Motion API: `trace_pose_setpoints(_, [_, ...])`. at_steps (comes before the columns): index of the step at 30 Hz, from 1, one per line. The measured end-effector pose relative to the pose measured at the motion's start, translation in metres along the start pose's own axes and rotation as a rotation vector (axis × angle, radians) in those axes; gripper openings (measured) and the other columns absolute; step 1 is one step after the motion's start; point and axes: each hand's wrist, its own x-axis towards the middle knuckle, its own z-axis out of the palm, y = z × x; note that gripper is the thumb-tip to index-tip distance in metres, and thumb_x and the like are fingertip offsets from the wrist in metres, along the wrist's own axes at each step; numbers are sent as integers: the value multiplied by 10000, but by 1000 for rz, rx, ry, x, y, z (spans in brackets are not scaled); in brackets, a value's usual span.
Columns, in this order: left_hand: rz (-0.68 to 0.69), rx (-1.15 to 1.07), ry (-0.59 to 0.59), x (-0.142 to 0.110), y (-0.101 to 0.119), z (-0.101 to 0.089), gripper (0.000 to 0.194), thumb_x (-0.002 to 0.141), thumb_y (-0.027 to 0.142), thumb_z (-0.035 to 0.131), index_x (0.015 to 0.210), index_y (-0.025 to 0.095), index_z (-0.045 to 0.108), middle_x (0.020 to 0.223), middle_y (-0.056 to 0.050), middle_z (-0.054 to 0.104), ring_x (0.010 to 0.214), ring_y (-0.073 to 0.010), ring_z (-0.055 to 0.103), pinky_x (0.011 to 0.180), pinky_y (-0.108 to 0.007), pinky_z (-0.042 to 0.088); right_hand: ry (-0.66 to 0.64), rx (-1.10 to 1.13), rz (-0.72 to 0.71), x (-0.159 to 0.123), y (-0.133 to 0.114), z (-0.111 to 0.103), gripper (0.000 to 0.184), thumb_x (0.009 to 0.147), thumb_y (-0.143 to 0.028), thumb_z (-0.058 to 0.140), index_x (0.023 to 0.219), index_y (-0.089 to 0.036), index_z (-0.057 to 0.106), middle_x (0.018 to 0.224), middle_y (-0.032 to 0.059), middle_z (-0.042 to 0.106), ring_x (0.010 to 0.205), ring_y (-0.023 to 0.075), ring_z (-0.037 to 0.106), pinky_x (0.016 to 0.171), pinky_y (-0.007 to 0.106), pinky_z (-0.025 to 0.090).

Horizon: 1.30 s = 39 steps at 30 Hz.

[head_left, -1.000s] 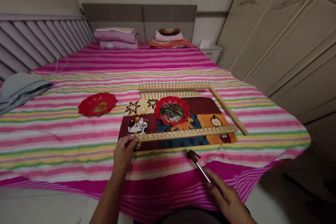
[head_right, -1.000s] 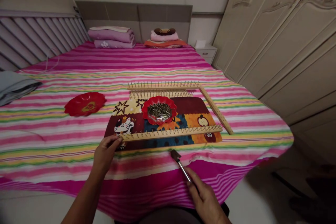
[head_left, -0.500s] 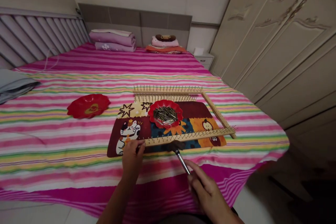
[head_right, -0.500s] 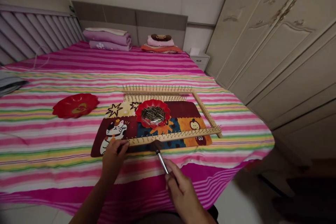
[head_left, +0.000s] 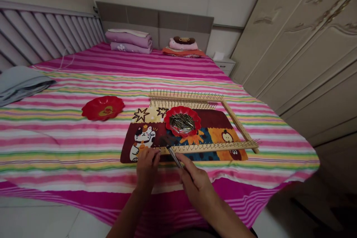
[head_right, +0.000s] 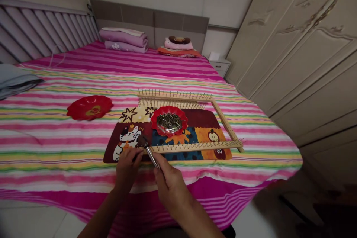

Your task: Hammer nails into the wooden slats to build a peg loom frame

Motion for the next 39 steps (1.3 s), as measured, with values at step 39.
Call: trace_pose_setpoints(39, [61, 489, -727, 140, 100, 65, 265, 733, 123, 452, 828, 125, 700, 956, -210, 685, 925, -283, 634, 751, -362, 462, 177, -229, 312, -124, 136, -87, 434, 904, -364, 419, 1305, -226, 511, 1294, 68, 589, 1189, 197, 537, 994, 297, 417])
